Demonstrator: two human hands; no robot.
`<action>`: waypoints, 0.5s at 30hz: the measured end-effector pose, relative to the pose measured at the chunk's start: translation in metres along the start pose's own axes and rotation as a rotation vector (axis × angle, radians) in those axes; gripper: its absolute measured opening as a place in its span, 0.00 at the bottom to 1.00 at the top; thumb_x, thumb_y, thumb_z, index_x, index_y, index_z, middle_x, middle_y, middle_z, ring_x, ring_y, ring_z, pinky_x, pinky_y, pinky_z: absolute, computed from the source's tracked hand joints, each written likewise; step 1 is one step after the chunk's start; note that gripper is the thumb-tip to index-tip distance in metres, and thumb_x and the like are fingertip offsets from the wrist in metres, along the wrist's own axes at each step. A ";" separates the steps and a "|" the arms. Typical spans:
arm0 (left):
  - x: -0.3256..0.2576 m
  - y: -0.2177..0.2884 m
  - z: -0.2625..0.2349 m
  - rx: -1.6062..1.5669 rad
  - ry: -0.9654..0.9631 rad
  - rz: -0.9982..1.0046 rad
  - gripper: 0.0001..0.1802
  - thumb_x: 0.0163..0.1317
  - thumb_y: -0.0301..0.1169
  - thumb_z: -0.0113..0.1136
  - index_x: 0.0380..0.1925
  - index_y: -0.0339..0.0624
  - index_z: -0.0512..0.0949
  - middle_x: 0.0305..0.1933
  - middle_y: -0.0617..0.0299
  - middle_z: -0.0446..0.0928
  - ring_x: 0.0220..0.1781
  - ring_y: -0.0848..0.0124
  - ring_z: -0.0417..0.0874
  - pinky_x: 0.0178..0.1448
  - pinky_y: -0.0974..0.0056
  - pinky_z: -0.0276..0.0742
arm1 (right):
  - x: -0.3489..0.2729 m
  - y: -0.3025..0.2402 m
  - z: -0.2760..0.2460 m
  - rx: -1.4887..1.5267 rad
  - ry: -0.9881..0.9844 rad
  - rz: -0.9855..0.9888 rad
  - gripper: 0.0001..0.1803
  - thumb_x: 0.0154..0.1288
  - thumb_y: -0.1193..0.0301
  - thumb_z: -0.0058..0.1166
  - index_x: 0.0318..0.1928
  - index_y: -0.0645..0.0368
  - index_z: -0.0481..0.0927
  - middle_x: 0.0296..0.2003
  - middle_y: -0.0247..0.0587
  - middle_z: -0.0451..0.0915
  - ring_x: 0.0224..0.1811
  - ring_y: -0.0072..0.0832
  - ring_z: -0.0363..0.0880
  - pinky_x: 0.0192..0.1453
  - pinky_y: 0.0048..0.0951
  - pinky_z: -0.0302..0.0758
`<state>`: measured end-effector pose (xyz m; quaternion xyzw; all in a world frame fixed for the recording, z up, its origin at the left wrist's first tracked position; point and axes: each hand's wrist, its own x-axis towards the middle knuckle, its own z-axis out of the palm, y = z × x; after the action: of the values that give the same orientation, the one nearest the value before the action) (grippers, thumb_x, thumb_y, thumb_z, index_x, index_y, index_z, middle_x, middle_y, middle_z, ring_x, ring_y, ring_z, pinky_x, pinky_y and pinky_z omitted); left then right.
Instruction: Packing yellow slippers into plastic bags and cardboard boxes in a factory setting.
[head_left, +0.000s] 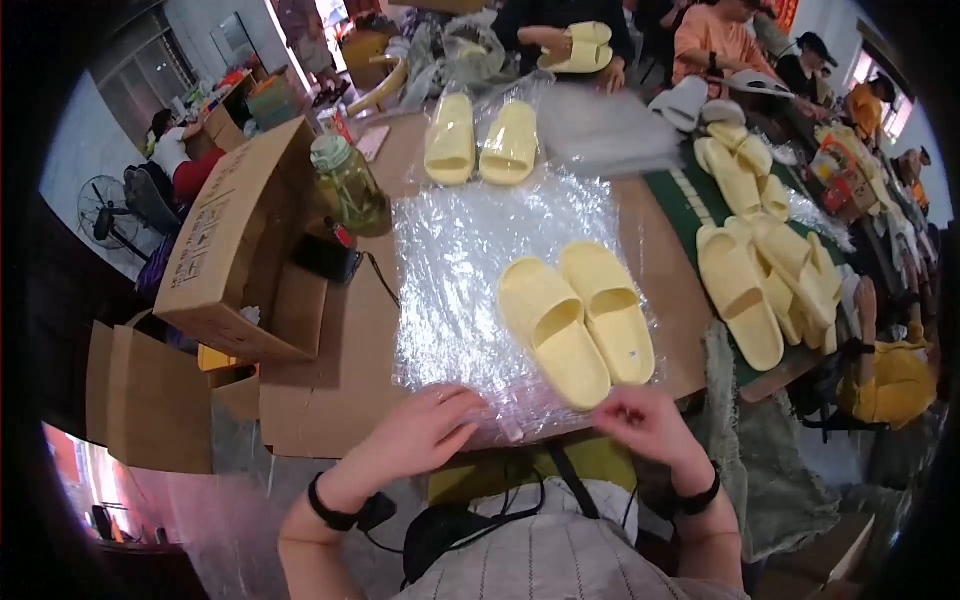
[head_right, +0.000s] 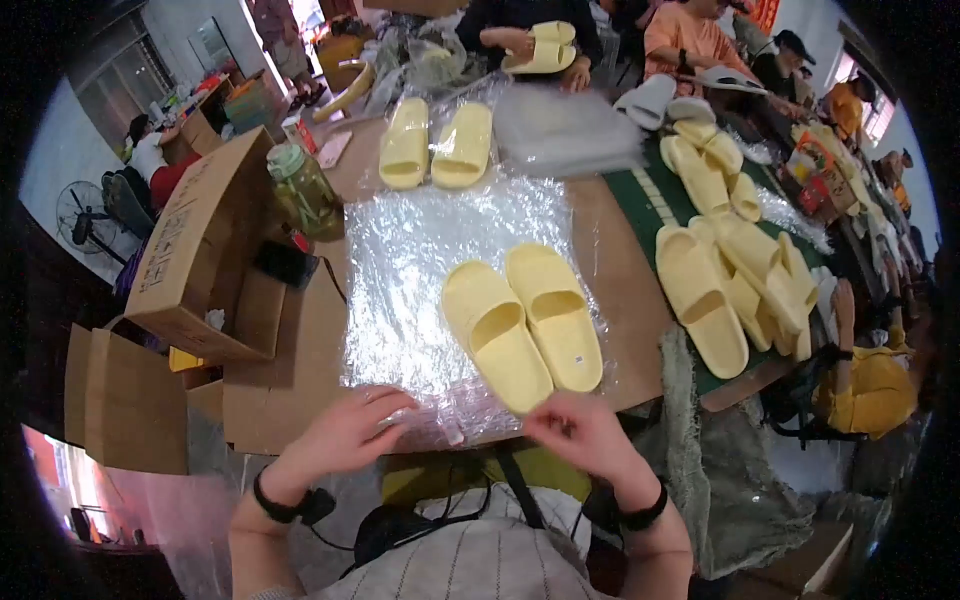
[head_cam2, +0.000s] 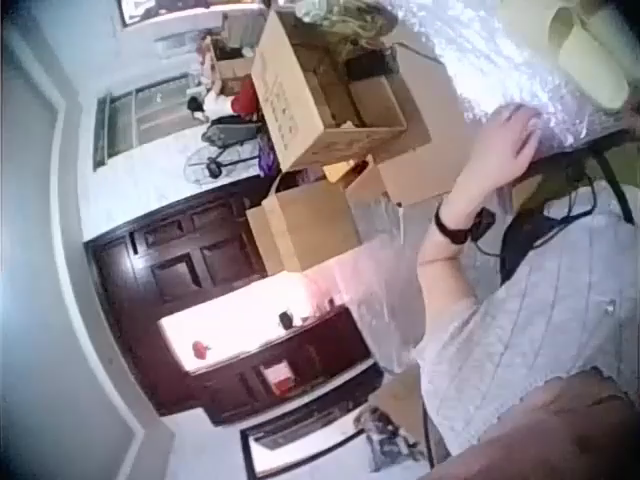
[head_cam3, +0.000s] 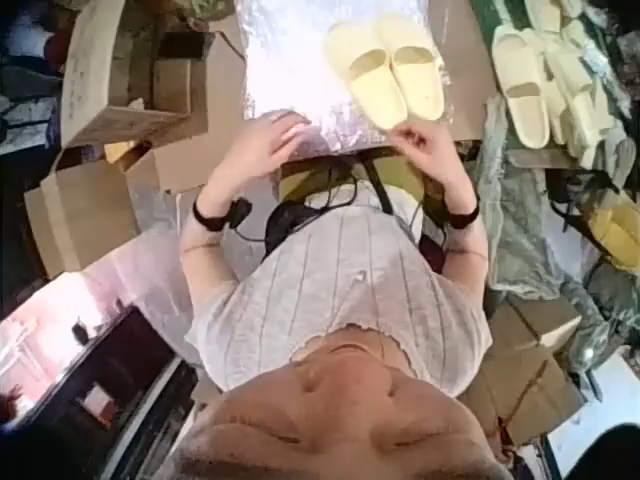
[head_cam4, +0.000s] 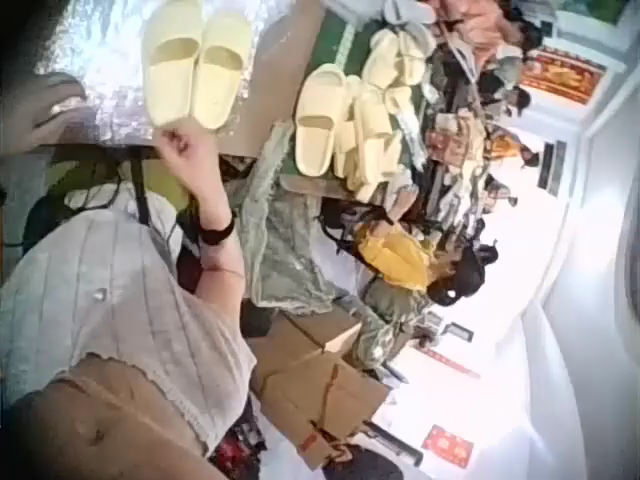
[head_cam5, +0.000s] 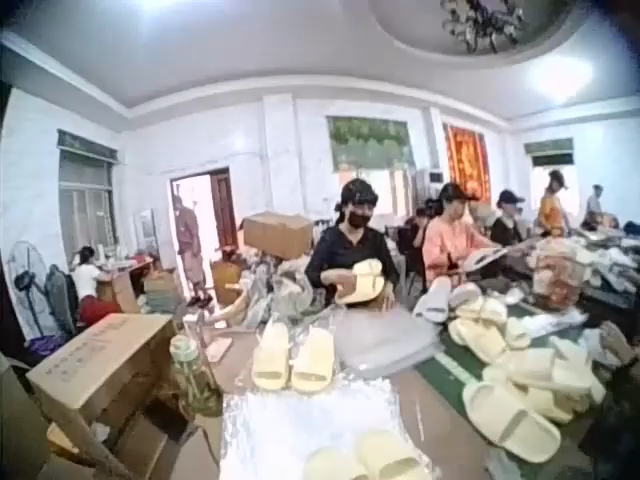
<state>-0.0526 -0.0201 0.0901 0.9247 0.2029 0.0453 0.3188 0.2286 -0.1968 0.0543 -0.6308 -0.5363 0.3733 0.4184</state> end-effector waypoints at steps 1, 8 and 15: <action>0.009 -0.004 0.011 0.011 0.022 0.012 0.17 0.64 0.32 0.58 0.53 0.41 0.77 0.57 0.53 0.77 0.59 0.53 0.77 0.61 0.55 0.75 | 0.012 0.004 -0.003 -0.096 0.120 -0.031 0.07 0.60 0.72 0.64 0.38 0.60 0.84 0.28 0.36 0.81 0.27 0.21 0.77 0.33 0.23 0.73; 0.069 -0.054 0.067 0.344 0.241 0.085 0.24 0.58 0.37 0.64 0.53 0.41 0.76 0.58 0.49 0.74 0.60 0.50 0.74 0.61 0.52 0.74 | 0.090 0.038 -0.003 -0.559 0.393 0.047 0.28 0.59 0.50 0.65 0.48 0.62 0.80 0.36 0.43 0.81 0.37 0.37 0.82 0.42 0.37 0.78; 0.086 -0.053 0.082 0.304 0.120 -0.119 0.24 0.49 0.42 0.69 0.45 0.44 0.79 0.45 0.52 0.75 0.51 0.52 0.78 0.54 0.52 0.78 | 0.128 0.063 0.023 -0.705 0.390 0.119 0.27 0.65 0.48 0.53 0.34 0.65 0.82 0.33 0.55 0.82 0.38 0.51 0.82 0.45 0.50 0.76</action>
<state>0.0256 0.0057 -0.0114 0.9443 0.2804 0.0502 0.1645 0.2489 -0.0717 -0.0156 -0.8247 -0.5044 0.0632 0.2480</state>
